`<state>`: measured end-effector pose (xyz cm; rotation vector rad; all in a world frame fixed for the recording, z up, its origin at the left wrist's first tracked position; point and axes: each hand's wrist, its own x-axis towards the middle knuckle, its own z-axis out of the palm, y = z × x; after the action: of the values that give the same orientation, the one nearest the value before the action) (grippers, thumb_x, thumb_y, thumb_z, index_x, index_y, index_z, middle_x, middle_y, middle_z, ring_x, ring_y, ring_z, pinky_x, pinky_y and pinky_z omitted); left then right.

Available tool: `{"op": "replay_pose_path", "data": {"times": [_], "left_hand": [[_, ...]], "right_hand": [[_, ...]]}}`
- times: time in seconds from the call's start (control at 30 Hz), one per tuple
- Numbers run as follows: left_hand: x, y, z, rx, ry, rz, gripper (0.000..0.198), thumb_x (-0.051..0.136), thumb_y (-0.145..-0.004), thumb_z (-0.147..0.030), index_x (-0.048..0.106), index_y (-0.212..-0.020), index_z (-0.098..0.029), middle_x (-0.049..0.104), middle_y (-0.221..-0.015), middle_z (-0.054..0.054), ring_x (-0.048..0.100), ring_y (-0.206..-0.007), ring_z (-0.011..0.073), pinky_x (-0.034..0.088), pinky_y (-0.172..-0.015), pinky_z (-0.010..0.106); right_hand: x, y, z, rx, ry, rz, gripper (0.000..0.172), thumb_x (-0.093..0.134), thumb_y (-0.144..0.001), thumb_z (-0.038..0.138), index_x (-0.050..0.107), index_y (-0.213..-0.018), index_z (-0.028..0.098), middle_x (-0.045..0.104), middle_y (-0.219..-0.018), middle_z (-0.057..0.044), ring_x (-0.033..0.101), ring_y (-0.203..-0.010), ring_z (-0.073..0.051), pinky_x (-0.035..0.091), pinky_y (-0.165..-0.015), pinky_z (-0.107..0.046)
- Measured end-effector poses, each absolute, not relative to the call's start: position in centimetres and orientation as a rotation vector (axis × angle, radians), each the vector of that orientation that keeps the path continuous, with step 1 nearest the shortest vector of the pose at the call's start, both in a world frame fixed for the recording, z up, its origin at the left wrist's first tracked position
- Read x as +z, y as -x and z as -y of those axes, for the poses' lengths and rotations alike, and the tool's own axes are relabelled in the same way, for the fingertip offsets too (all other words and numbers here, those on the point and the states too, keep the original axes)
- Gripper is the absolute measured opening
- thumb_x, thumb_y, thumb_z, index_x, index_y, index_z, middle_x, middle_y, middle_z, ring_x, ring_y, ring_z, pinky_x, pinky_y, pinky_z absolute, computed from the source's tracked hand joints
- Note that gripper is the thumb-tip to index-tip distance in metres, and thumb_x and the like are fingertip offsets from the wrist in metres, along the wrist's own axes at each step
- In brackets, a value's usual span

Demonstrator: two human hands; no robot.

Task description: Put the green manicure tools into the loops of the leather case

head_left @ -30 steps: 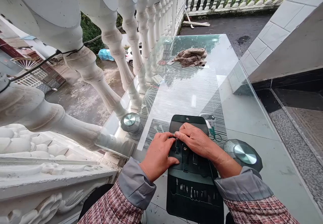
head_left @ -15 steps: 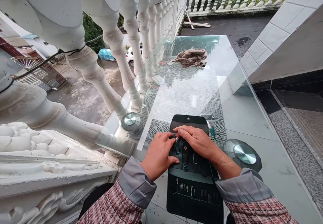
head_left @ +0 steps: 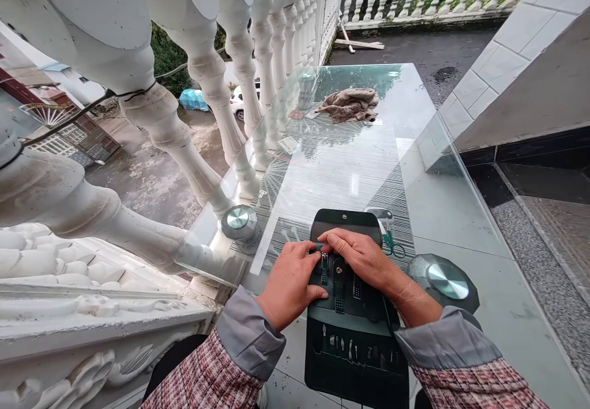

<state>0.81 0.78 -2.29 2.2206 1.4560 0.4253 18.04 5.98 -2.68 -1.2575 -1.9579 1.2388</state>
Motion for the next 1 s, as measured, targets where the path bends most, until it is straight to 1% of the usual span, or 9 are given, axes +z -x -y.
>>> {"op": "replay_pose_path", "data": {"times": [0.1, 0.2, 0.33, 0.47, 0.53, 0.63, 0.73, 0.87, 1.0], "left_hand": [[-2.4, -0.7, -0.8, 0.434, -2.23, -1.458, 0.061, 0.085, -0.056, -0.025, 0.058, -0.109, -0.015, 0.052, -0.124, 0.011, 0.046, -0.113, 0.0302, 0.043, -0.097, 0.046], [-2.4, -0.7, -0.6, 0.452, -2.239, -1.454, 0.063, 0.085, -0.058, -0.023, 0.056, -0.113, -0.016, 0.051, -0.126, 0.012, 0.045, -0.114, 0.0302, 0.042, -0.098, 0.047], [-2.4, -0.6, -0.5, 0.46, -2.248, -1.442, 0.066, 0.082, -0.061, -0.019, 0.051, -0.119, -0.016, 0.05, -0.127, 0.012, 0.045, -0.116, 0.0292, 0.042, -0.099, 0.047], [-2.4, -0.7, -0.7, 0.459, -2.261, -1.459, 0.067, 0.082, -0.06, -0.015, 0.051, -0.119, -0.018, 0.05, -0.127, 0.011, 0.046, -0.115, 0.0294, 0.042, -0.099, 0.048], [-2.4, -0.8, -0.8, 0.462, -2.271, -1.462, 0.066, 0.081, -0.061, -0.014, 0.051, -0.119, -0.02, 0.051, -0.126, 0.01, 0.047, -0.115, 0.0293, 0.043, -0.098, 0.048], [-2.4, -0.9, -0.9, 0.463, -2.279, -1.458, 0.066, 0.081, -0.06, -0.012, 0.051, -0.119, -0.021, 0.051, -0.125, 0.01, 0.047, -0.115, 0.0292, 0.044, -0.097, 0.048], [-2.4, -1.0, -0.9, 0.472, -2.288, -1.463, 0.066, 0.081, -0.06, -0.012, 0.051, -0.119, -0.021, 0.052, -0.125, 0.009, 0.047, -0.114, 0.0293, 0.044, -0.098, 0.048], [-2.4, -1.2, -1.1, 0.495, -2.295, -1.453, 0.066, 0.081, -0.061, -0.014, 0.051, -0.119, -0.023, 0.052, -0.124, 0.009, 0.048, -0.113, 0.029, 0.044, -0.097, 0.048], [-2.3, -1.2, -1.1, 0.482, -2.287, -1.45, 0.066, 0.082, -0.061, -0.016, 0.051, -0.119, -0.022, 0.052, -0.124, 0.009, 0.048, -0.114, 0.0289, 0.044, -0.097, 0.048]], "right_hand": [[-2.1, -18.3, -5.5, 1.221, 1.256, 1.886, 0.034, 0.041, -0.089, 0.043, 0.065, -0.097, 0.021, 0.069, -0.089, -0.003, 0.062, -0.083, -0.017, 0.047, -0.077, -0.031], [-0.7, -19.5, -5.3, 1.1, 1.33, 1.667, 0.031, 0.049, -0.084, 0.044, 0.066, -0.096, 0.021, 0.068, -0.094, -0.006, 0.062, -0.08, -0.017, 0.05, -0.066, -0.03], [0.9, -22.7, -5.8, 0.808, 1.461, 1.235, 0.031, 0.059, -0.077, 0.041, 0.065, -0.099, 0.021, 0.068, -0.086, -0.005, 0.056, -0.063, -0.012, 0.049, -0.059, -0.028], [0.0, -26.6, -6.5, 0.714, 1.523, 1.062, 0.035, 0.062, -0.072, 0.039, 0.064, -0.1, 0.018, 0.066, -0.084, -0.004, 0.055, -0.063, -0.012, 0.048, -0.055, -0.026], [-1.0, -28.0, -6.6, 0.702, 1.616, 1.114, 0.036, 0.062, -0.071, 0.039, 0.064, -0.1, 0.018, 0.066, -0.084, -0.005, 0.056, -0.063, -0.013, 0.047, -0.054, -0.027], [-2.4, -28.9, -6.4, 0.628, 1.758, 1.365, 0.03, 0.054, -0.075, 0.038, 0.066, -0.095, 0.019, 0.068, -0.085, -0.005, 0.059, -0.067, -0.016, 0.047, -0.059, -0.029], [-3.0, -28.4, -6.1, 0.515, 1.8, 1.617, 0.022, 0.049, -0.078, 0.034, 0.066, -0.084, 0.021, 0.069, -0.082, -0.003, 0.061, -0.073, -0.017, 0.046, -0.066, -0.03], [-3.4, -26.9, -6.0, 0.471, 1.793, 1.769, 0.017, 0.049, -0.078, 0.03, 0.062, -0.072, 0.022, 0.066, -0.078, -0.001, 0.058, -0.074, -0.017, 0.041, -0.066, -0.028], [-4.1, -25.9, -6.3, 0.383, 1.816, 1.879, 0.009, 0.053, -0.076, 0.027, 0.061, -0.074, 0.022, 0.06, -0.076, -0.003, 0.054, -0.077, -0.019, 0.037, -0.067, -0.03]]}}
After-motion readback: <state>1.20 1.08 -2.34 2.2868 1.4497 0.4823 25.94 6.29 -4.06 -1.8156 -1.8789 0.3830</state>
